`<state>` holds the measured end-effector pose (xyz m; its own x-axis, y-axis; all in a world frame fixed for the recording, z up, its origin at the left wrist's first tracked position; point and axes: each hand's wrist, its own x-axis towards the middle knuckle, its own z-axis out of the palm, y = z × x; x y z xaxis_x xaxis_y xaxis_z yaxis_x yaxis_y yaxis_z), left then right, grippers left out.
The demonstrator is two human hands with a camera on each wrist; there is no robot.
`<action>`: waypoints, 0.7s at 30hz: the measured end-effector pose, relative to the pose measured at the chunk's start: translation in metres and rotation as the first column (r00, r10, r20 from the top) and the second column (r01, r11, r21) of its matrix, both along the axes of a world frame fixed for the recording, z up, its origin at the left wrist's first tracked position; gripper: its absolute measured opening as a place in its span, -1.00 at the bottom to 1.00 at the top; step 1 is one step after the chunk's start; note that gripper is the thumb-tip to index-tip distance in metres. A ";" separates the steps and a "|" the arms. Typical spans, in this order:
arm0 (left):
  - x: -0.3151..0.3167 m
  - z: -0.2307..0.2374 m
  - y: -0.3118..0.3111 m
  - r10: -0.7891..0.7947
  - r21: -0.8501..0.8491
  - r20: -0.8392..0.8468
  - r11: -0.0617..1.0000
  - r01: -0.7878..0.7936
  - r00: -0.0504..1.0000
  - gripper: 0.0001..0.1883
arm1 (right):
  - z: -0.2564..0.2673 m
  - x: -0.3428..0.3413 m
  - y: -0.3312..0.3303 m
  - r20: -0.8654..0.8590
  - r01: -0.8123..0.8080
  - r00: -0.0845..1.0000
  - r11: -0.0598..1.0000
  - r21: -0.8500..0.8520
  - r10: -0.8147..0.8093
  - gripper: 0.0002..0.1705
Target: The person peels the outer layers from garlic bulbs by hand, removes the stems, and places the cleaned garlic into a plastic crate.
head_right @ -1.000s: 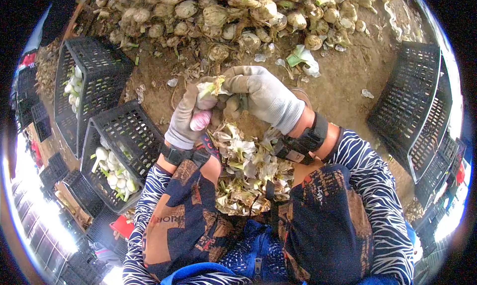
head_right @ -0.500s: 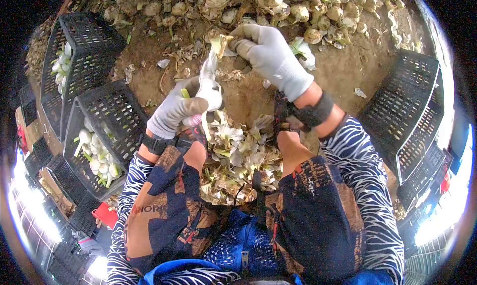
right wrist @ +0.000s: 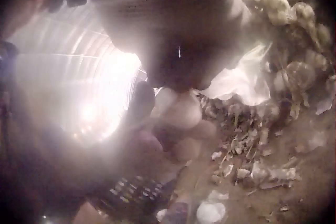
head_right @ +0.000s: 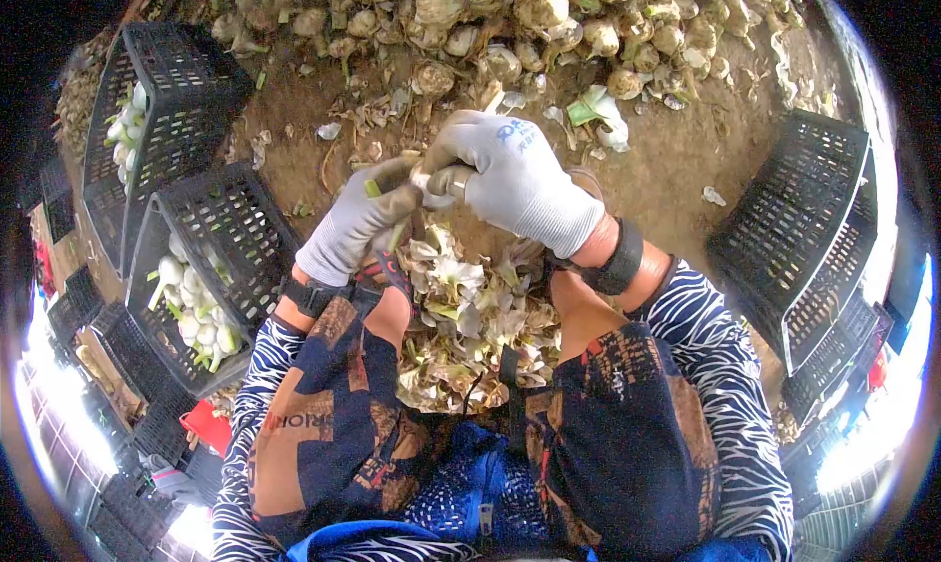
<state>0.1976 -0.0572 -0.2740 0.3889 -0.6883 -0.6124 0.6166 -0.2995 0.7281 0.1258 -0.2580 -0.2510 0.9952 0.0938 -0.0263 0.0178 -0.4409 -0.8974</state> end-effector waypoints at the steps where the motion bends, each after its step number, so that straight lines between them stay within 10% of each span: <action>1: 0.001 0.003 0.000 -0.024 0.044 -0.072 0.999 0.028 0.997 -0.50 | 0.003 -0.001 0.001 -0.007 0.041 0.999 0.999 -0.028 -0.041 -0.83; 4: -0.002 -0.008 0.000 -0.127 0.018 -0.192 0.991 0.133 0.973 -0.58 | 0.001 -0.003 0.004 0.009 0.093 0.996 0.993 -0.071 -0.092 -0.84; 10: -0.013 -0.009 -0.006 -0.269 0.218 0.233 0.951 0.220 0.934 -0.79 | -0.053 0.000 -0.032 0.214 0.418 0.907 0.845 -0.333 -0.364 -0.83; 12: -0.013 -0.014 0.001 -0.325 0.233 0.864 0.935 0.266 0.384 -0.80 | -0.067 0.003 -0.055 0.059 0.487 0.834 0.681 -0.546 -0.549 -0.81; 16: -0.013 -0.018 0.007 -0.330 0.288 0.884 0.942 0.171 0.331 -0.75 | -0.054 -0.009 -0.063 -0.291 0.060 0.930 0.875 -0.481 -0.224 -0.57; 18: -0.011 -0.024 0.006 -0.235 0.212 0.924 0.971 0.107 0.303 -0.75 | -0.011 0.002 -0.040 -0.414 -0.054 0.910 0.989 -0.141 -0.009 -0.26; 21: -0.004 -0.016 0.003 -0.214 0.199 0.961 0.975 0.098 0.175 -0.67 | -0.004 0.013 -0.022 -0.295 -0.127 0.944 0.988 0.086 0.148 -0.18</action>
